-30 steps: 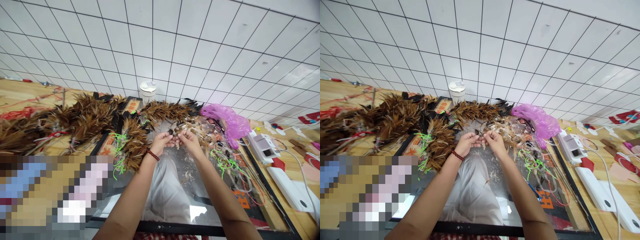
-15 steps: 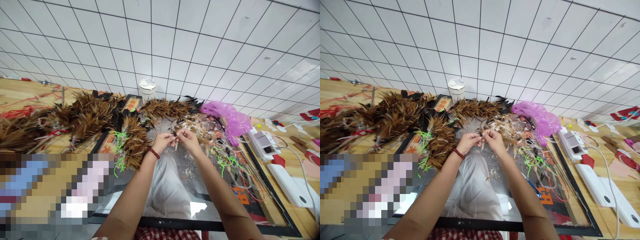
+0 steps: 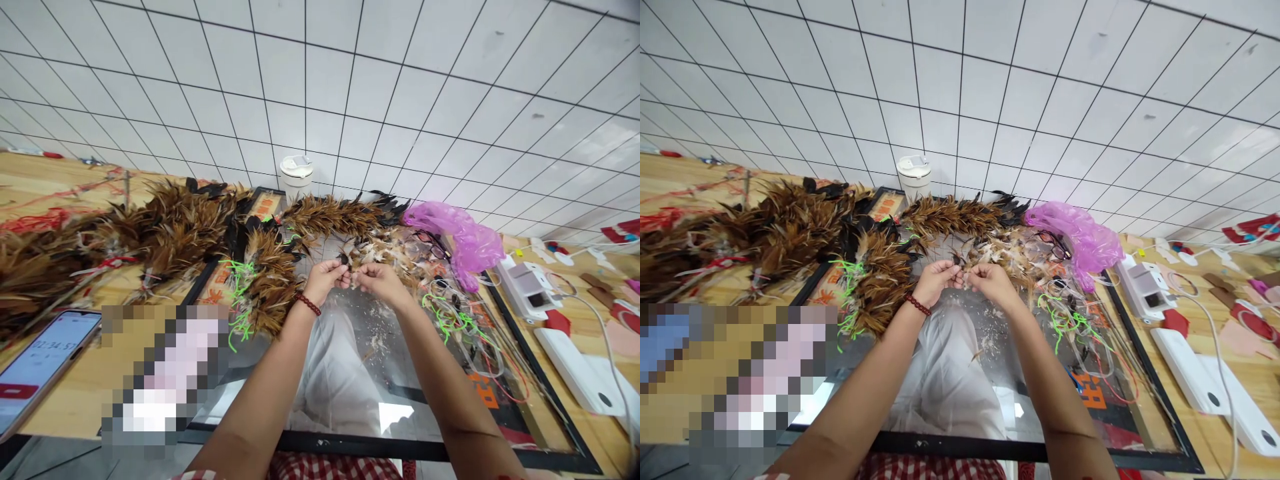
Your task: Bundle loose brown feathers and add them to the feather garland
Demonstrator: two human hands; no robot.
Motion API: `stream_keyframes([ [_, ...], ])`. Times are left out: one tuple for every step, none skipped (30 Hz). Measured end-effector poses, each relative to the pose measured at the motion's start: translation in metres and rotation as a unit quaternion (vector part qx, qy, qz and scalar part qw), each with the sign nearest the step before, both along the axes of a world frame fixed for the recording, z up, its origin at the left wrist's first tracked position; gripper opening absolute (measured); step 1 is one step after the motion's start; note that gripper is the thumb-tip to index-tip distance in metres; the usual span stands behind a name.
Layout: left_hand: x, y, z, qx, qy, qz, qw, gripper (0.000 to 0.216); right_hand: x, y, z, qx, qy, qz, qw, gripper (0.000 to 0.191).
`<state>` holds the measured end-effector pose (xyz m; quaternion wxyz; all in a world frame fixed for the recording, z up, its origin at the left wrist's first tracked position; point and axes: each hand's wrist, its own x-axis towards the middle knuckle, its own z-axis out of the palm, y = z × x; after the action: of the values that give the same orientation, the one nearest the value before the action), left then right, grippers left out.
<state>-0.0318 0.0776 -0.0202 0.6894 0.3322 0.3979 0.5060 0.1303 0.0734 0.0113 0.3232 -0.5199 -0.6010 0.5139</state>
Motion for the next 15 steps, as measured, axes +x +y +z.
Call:
stream_keyframes([
  [0.0, 0.0, 0.0, -0.004, -0.002, 0.001, 1.0, 0.031, -0.001, 0.0, 0.001, -0.002, 0.042, -0.023, 0.999, 0.034],
  [-0.001, 0.0, 0.0, -0.007, -0.003, 0.0, 1.0, 0.031, -0.003, 0.001, 0.002, -0.003, 0.079, -0.046, 0.996, 0.035],
  [-0.001, 0.0, 0.0, -0.009, -0.002, -0.002, 1.0, 0.03, -0.004, 0.001, 0.002, -0.001, 0.108, -0.066, 0.992, 0.035],
  [-0.001, 0.0, 0.0, -0.009, -0.001, -0.005, 1.0, 0.03, -0.006, 0.001, 0.001, 0.003, 0.123, -0.08, 0.989, 0.036],
  [-0.001, 0.0, 0.0, -0.009, -0.001, -0.008, 1.0, 0.029, -0.007, 0.002, 0.0, 0.012, 0.128, -0.089, 0.988, 0.037],
  [-0.001, 0.0, 0.0, -0.009, -0.002, -0.01, 1.0, 0.029, -0.008, 0.002, -0.002, 0.024, 0.124, -0.095, 0.987, 0.038],
  [-0.001, 0.0, 0.0, -0.01, -0.003, -0.01, 1.0, 0.028, -0.009, 0.002, -0.005, 0.038, 0.115, -0.098, 0.988, 0.038],
  [-0.001, 0.0, 0.0, -0.013, -0.003, -0.009, 1.0, 0.027, -0.01, 0.003, -0.007, 0.051, 0.104, -0.1, 0.988, 0.038],
  [-0.001, 0.0, 0.0, -0.015, -0.002, -0.009, 1.0, 0.027, -0.01, 0.004, -0.01, 0.064, 0.095, -0.1, 0.988, 0.037],
  [-0.001, 0.0, 0.001, -0.017, 0.0, -0.01, 1.0, 0.026, -0.01, 0.004, -0.012, 0.074, 0.089, -0.101, 0.988, 0.037],
  [0.0, 0.0, 0.001, -0.018, 0.002, -0.01, 1.0, 0.025, -0.01, 0.005, -0.014, 0.081, 0.086, -0.101, 0.988, 0.037],
  [0.0, 0.0, 0.001, -0.019, 0.004, -0.01, 1.0, 0.024, -0.009, 0.006, -0.015, 0.087, 0.086, -0.099, 0.988, 0.037],
  [0.001, -0.001, 0.001, -0.021, 0.005, -0.01, 1.0, 0.024, -0.009, 0.006, -0.016, 0.09, 0.087, -0.098, 0.987, 0.036],
  [0.001, -0.001, 0.001, -0.023, 0.006, -0.011, 1.0, 0.023, -0.009, 0.006, -0.016, 0.091, 0.088, -0.096, 0.987, 0.036],
  [0.002, -0.001, 0.001, -0.024, 0.008, -0.012, 1.0, 0.023, -0.009, 0.006, -0.016, 0.091, 0.089, -0.093, 0.988, 0.036],
])
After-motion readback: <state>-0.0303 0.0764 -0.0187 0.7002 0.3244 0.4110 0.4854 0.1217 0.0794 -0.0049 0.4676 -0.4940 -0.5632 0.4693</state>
